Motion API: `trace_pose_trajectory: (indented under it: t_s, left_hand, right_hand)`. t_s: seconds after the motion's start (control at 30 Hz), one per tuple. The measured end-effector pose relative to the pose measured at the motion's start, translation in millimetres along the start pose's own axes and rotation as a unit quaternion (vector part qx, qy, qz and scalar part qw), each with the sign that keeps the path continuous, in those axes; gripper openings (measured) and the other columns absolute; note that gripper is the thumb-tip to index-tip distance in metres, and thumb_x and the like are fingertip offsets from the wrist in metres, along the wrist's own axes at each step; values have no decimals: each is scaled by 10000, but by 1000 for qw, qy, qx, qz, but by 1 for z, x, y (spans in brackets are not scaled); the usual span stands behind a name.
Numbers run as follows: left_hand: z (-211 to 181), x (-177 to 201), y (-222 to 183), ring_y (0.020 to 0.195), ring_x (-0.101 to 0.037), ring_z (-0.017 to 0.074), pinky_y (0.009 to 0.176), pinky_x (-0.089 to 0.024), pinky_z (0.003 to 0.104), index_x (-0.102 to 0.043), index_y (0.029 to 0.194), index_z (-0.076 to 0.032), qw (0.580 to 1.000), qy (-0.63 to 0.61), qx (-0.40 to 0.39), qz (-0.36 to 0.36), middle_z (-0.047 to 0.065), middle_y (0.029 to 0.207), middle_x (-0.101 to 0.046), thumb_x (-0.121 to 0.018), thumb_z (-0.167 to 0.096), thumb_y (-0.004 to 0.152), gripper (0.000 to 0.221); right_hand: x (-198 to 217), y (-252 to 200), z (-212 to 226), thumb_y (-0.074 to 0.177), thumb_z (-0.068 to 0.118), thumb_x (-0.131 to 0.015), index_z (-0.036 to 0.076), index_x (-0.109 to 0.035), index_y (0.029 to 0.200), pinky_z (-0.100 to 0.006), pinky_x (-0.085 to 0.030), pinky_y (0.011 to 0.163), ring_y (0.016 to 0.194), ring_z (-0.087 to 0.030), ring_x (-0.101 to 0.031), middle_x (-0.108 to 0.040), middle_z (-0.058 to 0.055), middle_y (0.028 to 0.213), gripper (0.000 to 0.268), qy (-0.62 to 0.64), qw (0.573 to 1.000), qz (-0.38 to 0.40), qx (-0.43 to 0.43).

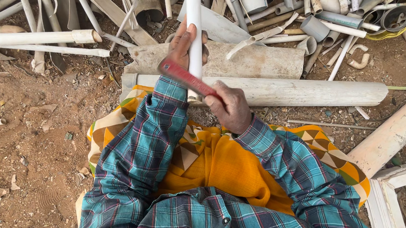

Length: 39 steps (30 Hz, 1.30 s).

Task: The person uses a saw blade to cut a white PVC pipe and then smooths the cut edge using a metal hand tool.

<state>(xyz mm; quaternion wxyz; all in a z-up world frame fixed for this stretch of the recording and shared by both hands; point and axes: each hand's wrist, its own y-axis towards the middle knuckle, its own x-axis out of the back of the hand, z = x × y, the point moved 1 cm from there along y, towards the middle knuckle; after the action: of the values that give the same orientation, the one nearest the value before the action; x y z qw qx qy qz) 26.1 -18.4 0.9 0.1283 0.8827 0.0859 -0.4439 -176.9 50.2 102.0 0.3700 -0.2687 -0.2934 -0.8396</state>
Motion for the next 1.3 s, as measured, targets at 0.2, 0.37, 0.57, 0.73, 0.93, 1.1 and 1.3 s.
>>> trace_pose_trajectory:
  t_s: [0.2, 0.37, 0.57, 0.73, 0.93, 1.1, 1.3]
  left_hand:
    - [-8, -23, -26, 629, -638, 196, 530, -571, 305, -365, 1538, 21, 998, -63, 21, 22, 142, 964, -656, -493, -267, 1156, 495]
    - [0, -27, -15, 553, -630, 199, 429, -526, 314, -368, 1415, -40, 995, -92, 35, 26, 83, 879, -631, -515, -259, 1089, 420]
    - [-11, -28, -11, 582, -587, 157, 465, -511, 310, -360, 1451, -55, 988, -143, 27, 53, 54, 890, -593, -548, -268, 1096, 454]
    - [-19, -54, -33, 648, -574, 164, 532, -500, 304, -386, 1365, -71, 975, -200, 48, 80, 49, 948, -566, -570, -318, 1109, 400]
    - [-22, -57, -14, 665, -612, 166, 576, -541, 326, -429, 1342, -125, 943, -264, 64, 193, 14, 920, -594, -552, -368, 1037, 409]
    - [-24, -56, -38, 664, -567, 125, 558, -524, 267, -396, 1449, -89, 961, -255, 48, 95, 43, 914, -584, -534, -288, 1102, 423]
    - [-7, -61, -34, 671, -585, 141, 558, -558, 279, -309, 1455, -93, 945, -288, 34, 149, 24, 881, -584, -458, -376, 1121, 462]
  right_hand:
    - [-2, -5, -1, 1086, 254, -546, 24, -585, 1015, -367, -514, 520, 566, -180, -614, -583, -78, 679, 244, -58, 996, -36, 49]
    - [3, 7, -20, 1110, 276, -484, 76, -544, 949, -319, -504, 459, 495, -137, -537, -529, -35, 652, 264, -65, 997, -38, 2]
    - [-32, -18, -6, 1049, 333, -548, 121, -596, 891, -328, -455, 379, 408, -149, -484, -528, -16, 578, 269, -196, 972, 62, 110]
    - [-28, -18, -7, 1098, 325, -529, 104, -564, 949, -364, -498, 511, 555, -168, -569, -579, -51, 684, 269, -33, 978, 8, 208]
    - [-14, -8, -25, 1065, 230, -511, 68, -544, 909, -347, -477, 460, 461, -167, -537, -533, -52, 592, 226, -19, 995, -94, 8]
    - [-17, -14, 6, 1097, 222, -506, 56, -522, 965, -349, -483, 517, 555, -151, -572, -531, -60, 663, 213, -18, 995, -77, 61]
    - [-3, -1, 0, 1067, 190, -524, 31, -540, 950, -347, -461, 490, 507, -156, -563, -514, -59, 605, 198, -11, 997, -79, -2]
